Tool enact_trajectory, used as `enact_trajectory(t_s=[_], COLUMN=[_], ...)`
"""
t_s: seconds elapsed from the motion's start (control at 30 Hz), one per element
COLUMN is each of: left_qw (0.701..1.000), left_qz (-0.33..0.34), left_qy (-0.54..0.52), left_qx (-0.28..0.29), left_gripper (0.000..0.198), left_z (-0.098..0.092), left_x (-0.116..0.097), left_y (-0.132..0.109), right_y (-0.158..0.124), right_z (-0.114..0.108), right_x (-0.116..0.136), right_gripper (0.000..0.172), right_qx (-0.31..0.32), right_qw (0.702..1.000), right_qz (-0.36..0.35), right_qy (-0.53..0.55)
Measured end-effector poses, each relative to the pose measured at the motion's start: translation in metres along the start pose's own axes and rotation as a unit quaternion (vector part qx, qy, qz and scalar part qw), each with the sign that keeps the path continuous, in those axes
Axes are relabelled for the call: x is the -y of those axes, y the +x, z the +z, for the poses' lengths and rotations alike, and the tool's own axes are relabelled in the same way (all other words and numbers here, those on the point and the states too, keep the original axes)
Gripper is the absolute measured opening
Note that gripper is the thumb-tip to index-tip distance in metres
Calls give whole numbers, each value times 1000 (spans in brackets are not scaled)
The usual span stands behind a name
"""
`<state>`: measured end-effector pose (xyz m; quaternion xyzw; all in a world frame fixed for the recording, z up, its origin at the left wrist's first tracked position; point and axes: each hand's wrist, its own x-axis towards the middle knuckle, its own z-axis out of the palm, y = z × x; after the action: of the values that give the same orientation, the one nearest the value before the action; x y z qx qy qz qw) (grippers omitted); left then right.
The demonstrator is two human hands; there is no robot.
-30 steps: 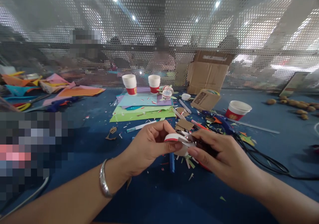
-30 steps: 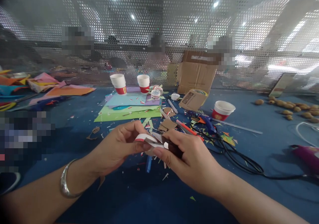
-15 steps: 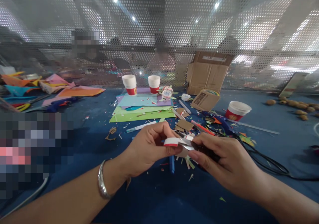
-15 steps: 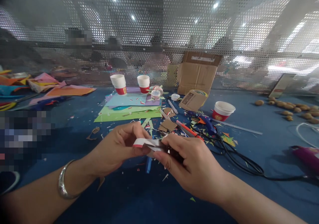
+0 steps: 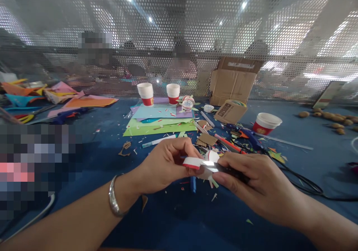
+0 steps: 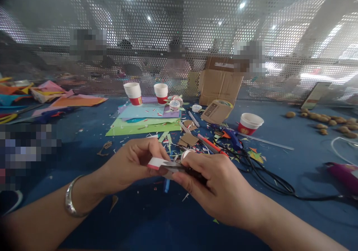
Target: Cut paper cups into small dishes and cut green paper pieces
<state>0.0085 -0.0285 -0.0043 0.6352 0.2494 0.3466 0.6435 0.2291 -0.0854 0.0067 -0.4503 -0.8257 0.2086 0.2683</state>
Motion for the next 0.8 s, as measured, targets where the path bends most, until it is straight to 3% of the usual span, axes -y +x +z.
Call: enact_trajectory(t_s=[0.43,0.8], left_qw=[995,991], left_qz=[-100,-132], left_qy=[16,-36], left_qx=[1,-4], left_gripper=[37,38], left_z=[-1,5], left_x=[0,0], left_y=[-2,-3], right_y=[3,6], right_z=[0,0], right_x=[-11,-9], right_gripper=[33,36], right_qx=[11,24], right_qw=[999,999], right_qz=[28,24], right_qy=[-11,11])
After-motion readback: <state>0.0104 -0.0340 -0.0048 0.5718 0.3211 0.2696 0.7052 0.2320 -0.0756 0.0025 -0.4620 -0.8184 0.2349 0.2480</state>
